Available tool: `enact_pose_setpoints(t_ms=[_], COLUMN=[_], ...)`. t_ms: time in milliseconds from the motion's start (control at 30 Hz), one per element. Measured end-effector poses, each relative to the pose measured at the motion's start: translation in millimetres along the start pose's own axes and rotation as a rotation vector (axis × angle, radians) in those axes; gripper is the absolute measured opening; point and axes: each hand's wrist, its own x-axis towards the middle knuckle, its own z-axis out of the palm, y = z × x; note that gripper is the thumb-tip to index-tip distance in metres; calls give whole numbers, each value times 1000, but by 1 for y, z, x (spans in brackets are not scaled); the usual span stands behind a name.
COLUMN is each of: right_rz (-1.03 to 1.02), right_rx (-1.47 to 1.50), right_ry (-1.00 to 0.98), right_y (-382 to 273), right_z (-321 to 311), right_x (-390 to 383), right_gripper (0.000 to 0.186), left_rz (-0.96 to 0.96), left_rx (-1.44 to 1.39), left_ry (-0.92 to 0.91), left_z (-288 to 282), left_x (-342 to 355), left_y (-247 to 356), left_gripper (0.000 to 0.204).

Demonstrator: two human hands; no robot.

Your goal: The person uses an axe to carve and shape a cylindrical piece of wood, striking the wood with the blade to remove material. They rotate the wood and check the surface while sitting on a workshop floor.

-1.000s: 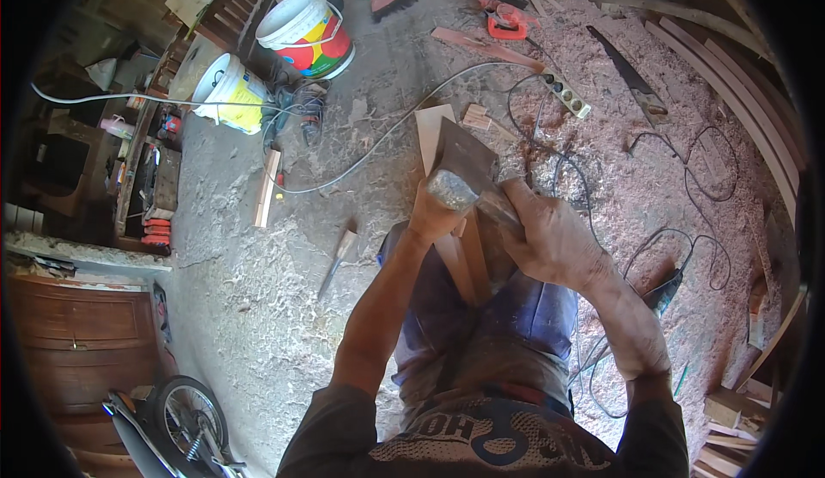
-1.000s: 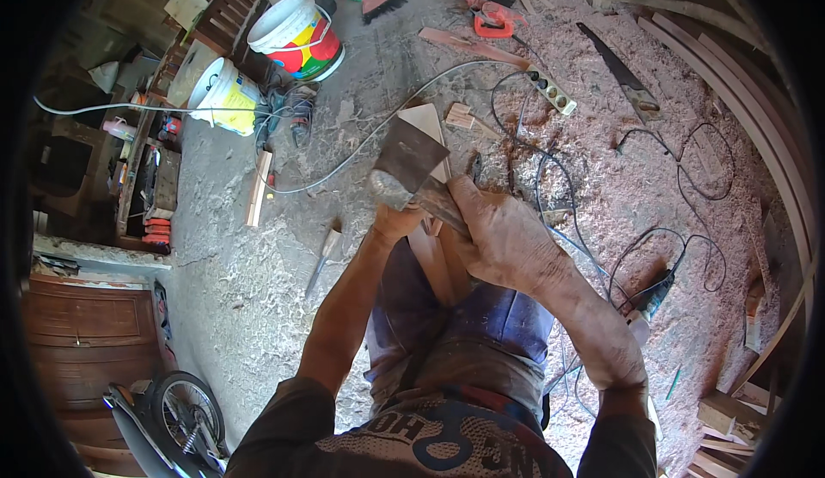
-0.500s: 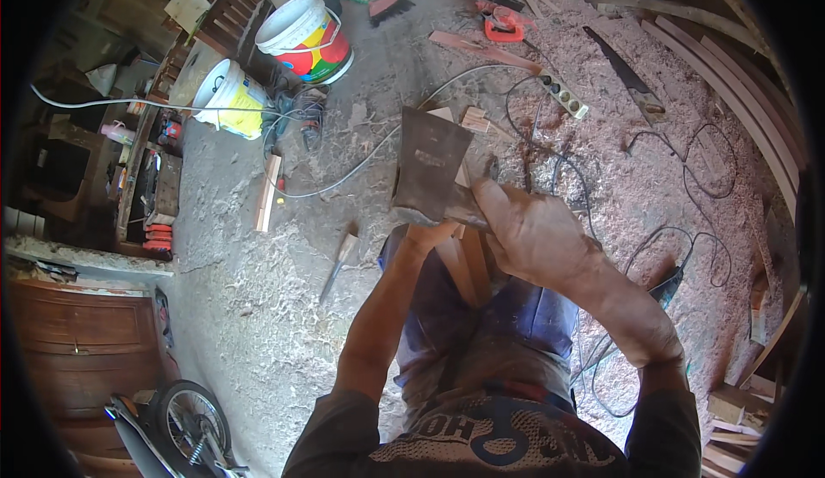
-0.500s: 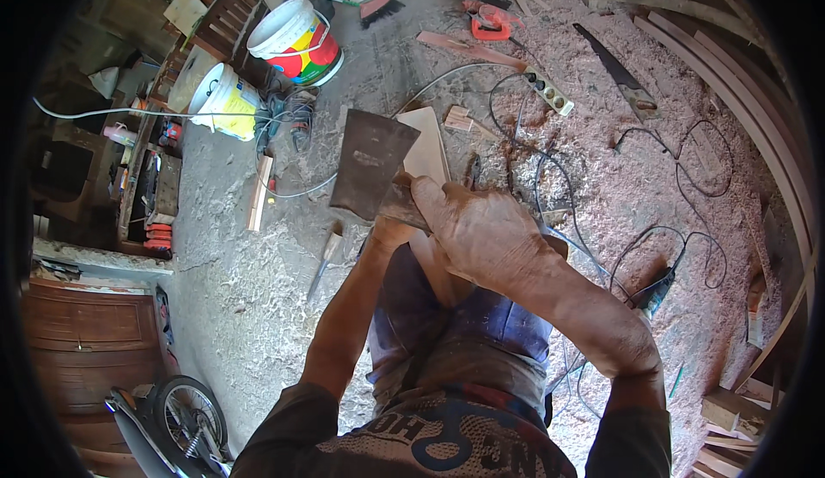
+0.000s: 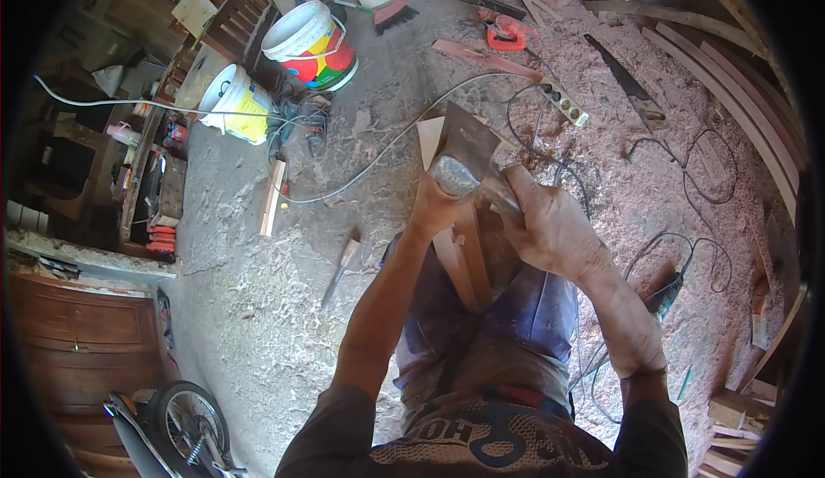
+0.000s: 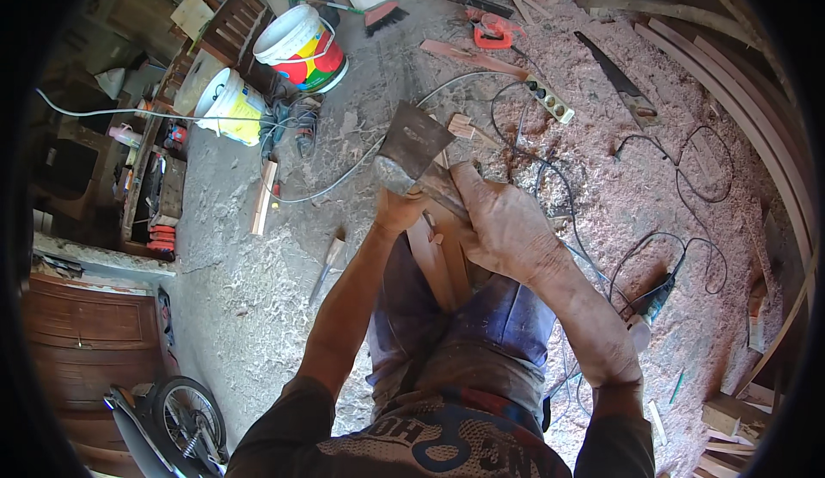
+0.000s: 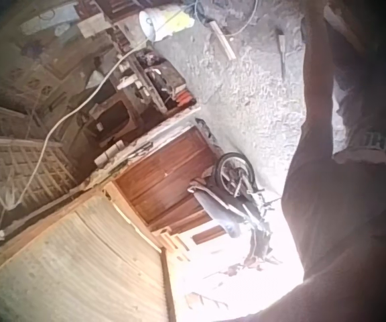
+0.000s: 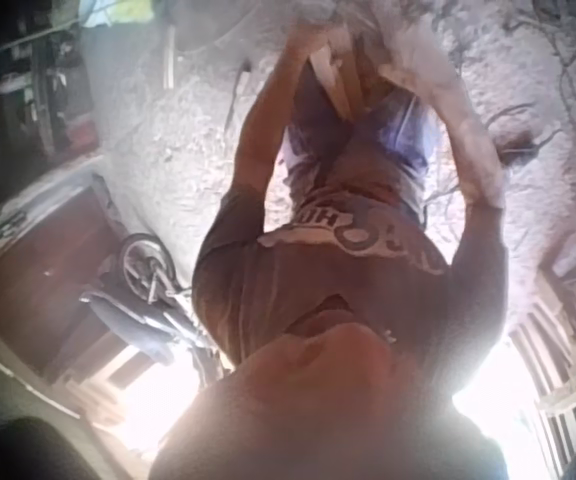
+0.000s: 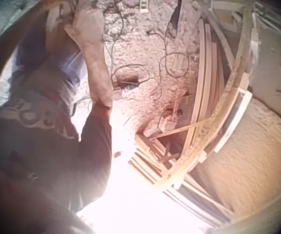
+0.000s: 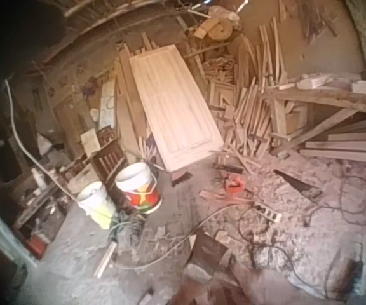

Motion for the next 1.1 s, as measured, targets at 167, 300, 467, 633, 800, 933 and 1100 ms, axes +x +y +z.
enact_pose_setpoints(t_ms=[167, 300, 467, 633, 800, 933, 1100], right_rz=[-14, -18, -96, -221, -193, -233, -283], right_rx=[39, 19, -8, -197, -310, -293, -250], right_ry=[22, -17, -45, 1, -115, -85, 64], right_y=[12, 8, -2, -25, 0, -31, -47], right_z=[12, 19, 14, 6, 28, -1, -14], right_x=[-6, -3, 4, 12, 23, 17, 20], right_gripper=[47, 45, 43, 32, 31, 41, 44], left_rz=[-71, -129, 102, 201, 41, 394, -57], left_rx=[-90, -80, 67, 310, 92, 614, 47], left_ry=[5, 13, 10, -46, -26, -28, -42], left_z=[3, -4, 2, 0, 6, 5, 4], left_x=[-7, -20, -28, -35, -40, -36, -45], left_y=[-3, -24, -51, -69, -90, -82, -80], left_gripper=[30, 29, 33, 25, 34, 29, 29])
